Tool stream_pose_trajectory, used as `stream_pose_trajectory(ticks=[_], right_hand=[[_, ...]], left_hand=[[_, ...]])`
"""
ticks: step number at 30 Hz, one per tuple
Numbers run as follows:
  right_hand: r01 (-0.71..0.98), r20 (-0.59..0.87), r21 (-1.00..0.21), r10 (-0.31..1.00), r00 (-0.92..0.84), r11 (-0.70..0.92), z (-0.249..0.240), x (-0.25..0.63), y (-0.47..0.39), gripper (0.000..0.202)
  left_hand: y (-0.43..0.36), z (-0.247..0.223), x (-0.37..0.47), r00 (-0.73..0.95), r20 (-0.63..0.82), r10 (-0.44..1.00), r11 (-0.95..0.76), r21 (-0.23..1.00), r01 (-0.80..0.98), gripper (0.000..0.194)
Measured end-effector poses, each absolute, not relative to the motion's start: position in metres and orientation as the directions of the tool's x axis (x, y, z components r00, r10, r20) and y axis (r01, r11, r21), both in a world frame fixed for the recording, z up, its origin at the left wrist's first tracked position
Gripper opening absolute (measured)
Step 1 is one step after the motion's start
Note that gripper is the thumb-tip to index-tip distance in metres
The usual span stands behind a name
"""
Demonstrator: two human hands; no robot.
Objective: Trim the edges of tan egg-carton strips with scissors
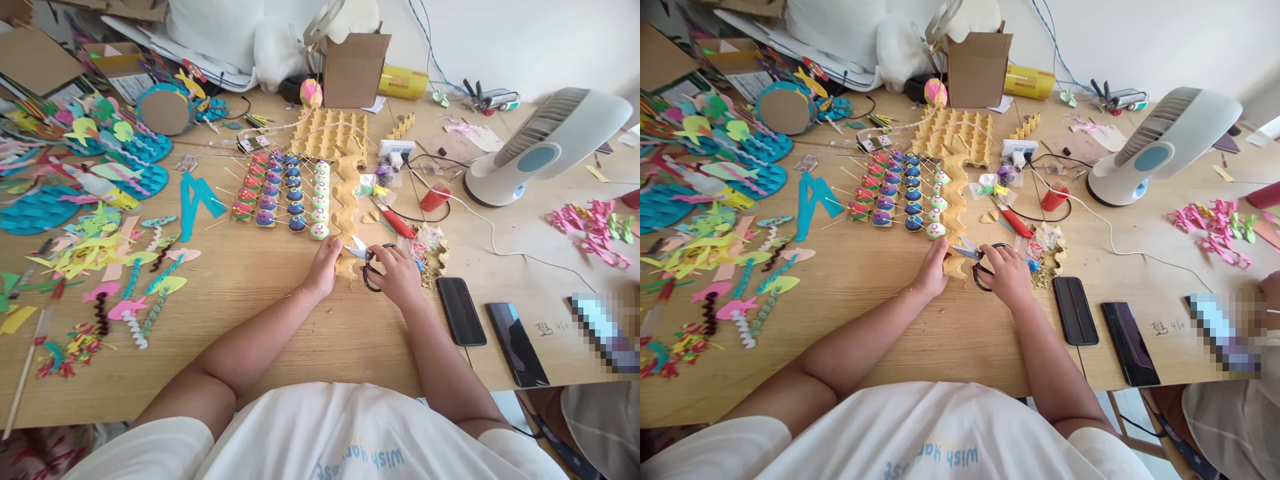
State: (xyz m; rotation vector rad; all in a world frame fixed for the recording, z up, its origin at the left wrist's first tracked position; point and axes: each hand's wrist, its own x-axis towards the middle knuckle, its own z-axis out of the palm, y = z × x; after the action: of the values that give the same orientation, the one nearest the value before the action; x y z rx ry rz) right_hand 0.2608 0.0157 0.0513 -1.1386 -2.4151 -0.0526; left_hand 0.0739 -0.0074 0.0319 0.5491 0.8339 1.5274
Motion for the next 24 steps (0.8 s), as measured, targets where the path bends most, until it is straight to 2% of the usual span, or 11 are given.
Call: stream_pose_trajectory(ticks=[8, 18, 24], right_hand=[[0.756, 0.417, -0.063, 0.705, -0.573, 0.651, 0.051, 0.261, 0.014, 0.039], [0.795, 0.349, -0.047, 0.756, -0.554, 0.605, 0.053, 0.259, 0.012, 0.035], [0.801, 0.365, -0.063, 0.761, -0.537, 0.596, 0.052, 0.260, 0.012, 0.033]], left_hand=[[-0.006, 0.027, 0.075, -0.193, -0.114, 0.975, -0.027, 0.795, -0.607, 0.058], [-0.004, 0.022, 0.077, -0.226, -0.110, 0.968, -0.051, 0.793, -0.607, 0.059], [-0.004, 0.020, 0.077, -0.233, -0.109, 0.966, -0.053, 0.801, -0.596, 0.056]])
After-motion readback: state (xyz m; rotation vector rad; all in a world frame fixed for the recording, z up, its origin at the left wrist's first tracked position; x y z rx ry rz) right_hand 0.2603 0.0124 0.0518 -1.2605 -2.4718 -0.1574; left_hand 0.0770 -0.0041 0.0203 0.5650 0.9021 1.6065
